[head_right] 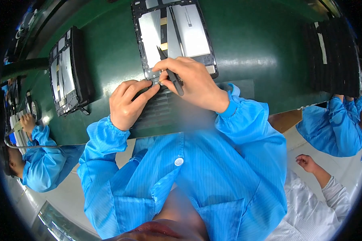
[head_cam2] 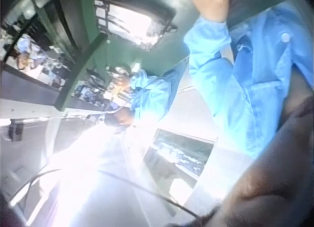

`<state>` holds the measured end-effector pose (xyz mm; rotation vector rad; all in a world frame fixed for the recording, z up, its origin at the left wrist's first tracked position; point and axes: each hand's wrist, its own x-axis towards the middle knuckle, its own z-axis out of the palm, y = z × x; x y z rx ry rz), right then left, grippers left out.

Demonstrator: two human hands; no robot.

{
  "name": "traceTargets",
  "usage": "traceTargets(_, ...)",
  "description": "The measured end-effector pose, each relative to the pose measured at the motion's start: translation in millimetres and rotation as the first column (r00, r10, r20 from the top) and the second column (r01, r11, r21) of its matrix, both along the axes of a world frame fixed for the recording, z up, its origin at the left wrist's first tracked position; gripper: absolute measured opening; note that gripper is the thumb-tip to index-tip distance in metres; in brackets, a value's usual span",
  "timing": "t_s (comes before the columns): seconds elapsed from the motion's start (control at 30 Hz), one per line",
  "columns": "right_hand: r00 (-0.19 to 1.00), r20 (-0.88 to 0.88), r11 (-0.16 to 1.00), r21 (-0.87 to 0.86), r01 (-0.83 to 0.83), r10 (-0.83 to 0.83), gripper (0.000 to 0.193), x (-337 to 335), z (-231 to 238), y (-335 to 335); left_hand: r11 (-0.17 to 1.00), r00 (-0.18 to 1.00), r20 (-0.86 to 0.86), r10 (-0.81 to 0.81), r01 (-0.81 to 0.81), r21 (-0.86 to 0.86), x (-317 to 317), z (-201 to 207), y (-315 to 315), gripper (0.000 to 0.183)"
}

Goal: The person assembles tablet devices on a conveyor line by peeling adhesive strips with tweezers, applying them to tablet frames, and placing the tablets along the belt.

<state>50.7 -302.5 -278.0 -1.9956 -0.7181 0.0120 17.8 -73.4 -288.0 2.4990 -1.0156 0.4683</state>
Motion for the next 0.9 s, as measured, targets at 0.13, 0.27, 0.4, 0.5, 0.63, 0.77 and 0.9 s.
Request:
traceTargets(0.13, 1.000, -0.019, 0.999, 0.049, 0.021, -0.020, 0.036, -0.4, -2.9, -0.6, 1.000, 1.000, 0.018, -0.022, 0.022, 0.020, 0.9, 1.8, 0.2, 0.043)
traceTargets(0.27, 0.998, 0.051, 1.000, 0.001, 0.022, -0.022, 0.038, -0.4, -4.5, -0.3, 0.996, 0.998, 0.052, -0.018, 0.014, 0.085, -1.4, 3.6, -2.7, 0.043)
traceTargets(0.4, 0.999, 0.042, 0.999, -0.034, 0.000, 0.002, 0.034, -1.5, 0.2, -3.2, 1.000, 1.000, -0.024, -0.003, 0.003, 0.011, 0.2, -0.8, -4.0, 0.043)
traceTargets(0.5, 0.997, -0.039, 0.980, 0.187, 0.066, -0.060, 0.031, -10.0, 3.5, -14.6, 0.998, 0.992, -0.130, 0.000, -0.009, -0.069, 1.3, 2.1, -6.5, 0.045)
traceTargets(0.63, 0.913, -0.406, 0.939, 0.298, 0.170, -0.036, 0.035, -31.9, 5.1, -23.4, 0.994, 0.983, -0.184, 0.020, -0.039, -0.103, -0.9, 3.7, -11.1, 0.045)
traceTargets(0.77, 0.878, -0.474, 0.948, 0.250, 0.198, -0.058, 0.030, -37.3, -4.2, -18.8, 0.995, 0.986, -0.168, 0.020, -0.035, -0.090, 1.1, 0.1, -9.0, 0.047)
traceTargets(0.9, 0.925, -0.377, 0.969, 0.207, 0.137, -0.050, 0.025, -37.7, -5.7, -17.1, 0.994, 0.989, -0.147, 0.013, -0.030, -0.110, 0.0, 1.9, -10.5, 0.047)
